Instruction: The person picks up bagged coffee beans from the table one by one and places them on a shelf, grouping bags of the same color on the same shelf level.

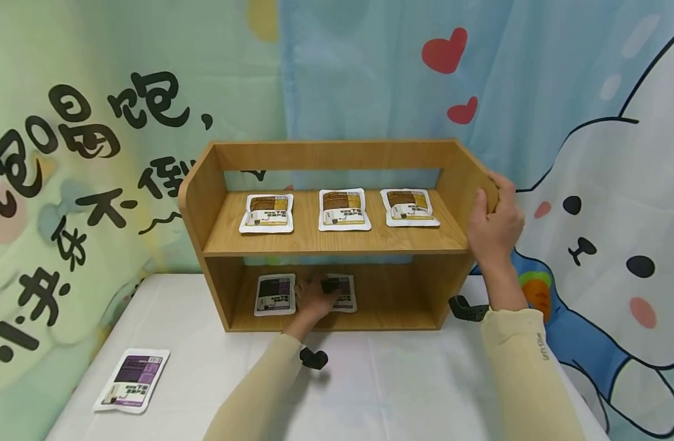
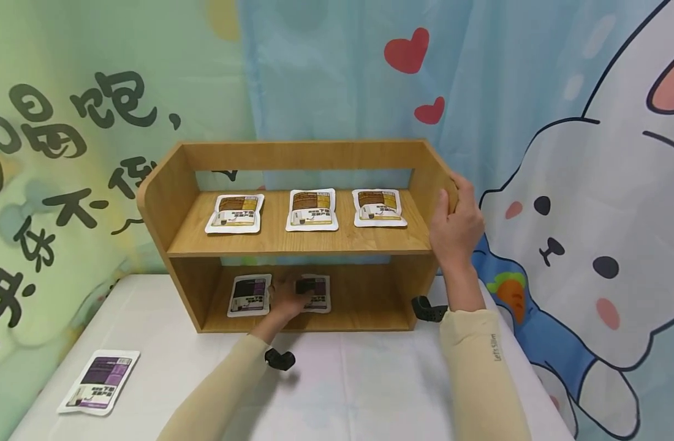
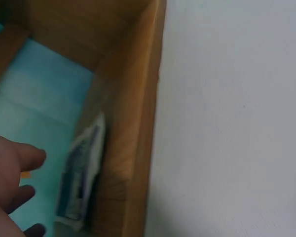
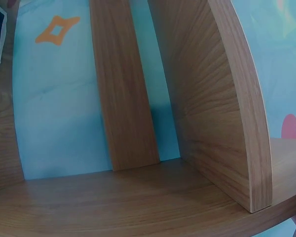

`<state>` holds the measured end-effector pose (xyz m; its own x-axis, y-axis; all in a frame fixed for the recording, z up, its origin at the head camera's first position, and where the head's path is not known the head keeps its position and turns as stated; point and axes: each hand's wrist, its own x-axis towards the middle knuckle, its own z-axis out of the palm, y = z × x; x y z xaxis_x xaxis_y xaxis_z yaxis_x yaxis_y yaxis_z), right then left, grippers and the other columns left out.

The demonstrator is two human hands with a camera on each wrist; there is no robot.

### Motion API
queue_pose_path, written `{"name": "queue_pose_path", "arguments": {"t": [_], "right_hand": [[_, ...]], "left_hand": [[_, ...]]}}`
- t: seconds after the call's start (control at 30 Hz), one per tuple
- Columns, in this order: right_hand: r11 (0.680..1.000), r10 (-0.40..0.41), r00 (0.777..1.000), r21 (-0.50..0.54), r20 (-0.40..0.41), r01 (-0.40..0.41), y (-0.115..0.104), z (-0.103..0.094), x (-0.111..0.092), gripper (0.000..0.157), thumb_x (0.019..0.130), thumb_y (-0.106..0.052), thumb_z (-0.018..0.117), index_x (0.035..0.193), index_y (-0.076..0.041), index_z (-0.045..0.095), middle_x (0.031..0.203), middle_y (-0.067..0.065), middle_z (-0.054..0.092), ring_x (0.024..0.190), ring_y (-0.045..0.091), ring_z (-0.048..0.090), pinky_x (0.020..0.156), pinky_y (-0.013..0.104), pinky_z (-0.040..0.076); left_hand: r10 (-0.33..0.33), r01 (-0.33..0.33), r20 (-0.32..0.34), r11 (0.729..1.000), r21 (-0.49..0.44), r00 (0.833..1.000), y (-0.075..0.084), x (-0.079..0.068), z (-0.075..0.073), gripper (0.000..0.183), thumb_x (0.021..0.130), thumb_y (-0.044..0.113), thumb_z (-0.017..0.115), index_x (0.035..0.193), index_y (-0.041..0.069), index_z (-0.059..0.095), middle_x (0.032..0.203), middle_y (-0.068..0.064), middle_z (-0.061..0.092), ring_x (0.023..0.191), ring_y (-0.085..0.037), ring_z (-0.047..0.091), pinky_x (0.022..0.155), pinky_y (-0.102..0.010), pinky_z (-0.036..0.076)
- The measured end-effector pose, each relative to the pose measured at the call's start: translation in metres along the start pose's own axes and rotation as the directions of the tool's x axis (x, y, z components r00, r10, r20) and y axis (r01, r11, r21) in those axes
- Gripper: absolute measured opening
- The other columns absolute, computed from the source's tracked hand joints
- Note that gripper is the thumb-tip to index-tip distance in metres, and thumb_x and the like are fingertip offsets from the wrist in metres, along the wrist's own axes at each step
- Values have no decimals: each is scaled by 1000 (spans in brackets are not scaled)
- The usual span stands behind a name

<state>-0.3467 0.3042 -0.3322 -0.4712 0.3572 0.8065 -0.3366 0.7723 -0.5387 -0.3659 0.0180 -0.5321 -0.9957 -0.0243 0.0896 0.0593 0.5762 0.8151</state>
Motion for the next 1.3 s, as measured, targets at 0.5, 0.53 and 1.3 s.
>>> {"name": "queue_pose_path", "arguments": {"t": [0.5,0.53,1.3], "right_hand": [[1000,-2,999,-3,-35,2,2,0,-1,32,100,-28,51,130,-16,57,113,14,67,88,33,65,71,22,43],[1000,-4,999,-3,-37,4,2,0,-2,32,100,-28,52,130,-17,57,112,15,67,87,34,65,70,19,41],[1000,-10,999,9,-47,11,3,7,-1,33,100,-28,51,131,-18,58,118,8,67,94,33,66,75,26,48]], "left_hand": [[206,-196,153,977,-80,966,-12,-49,-84,30,91,19,64,114,0,65,105,-11,65,94,-27,62,76,-40,50],[202,-192,154,979,-73,967,-17,-53,-90,28,91,18,64,114,1,66,103,-9,65,92,-25,62,74,-38,50],[-64,99,-130,956,278,989,-126,-141,-263,31,92,17,63,115,-4,63,96,-19,67,86,-35,65,70,-48,49]]}}
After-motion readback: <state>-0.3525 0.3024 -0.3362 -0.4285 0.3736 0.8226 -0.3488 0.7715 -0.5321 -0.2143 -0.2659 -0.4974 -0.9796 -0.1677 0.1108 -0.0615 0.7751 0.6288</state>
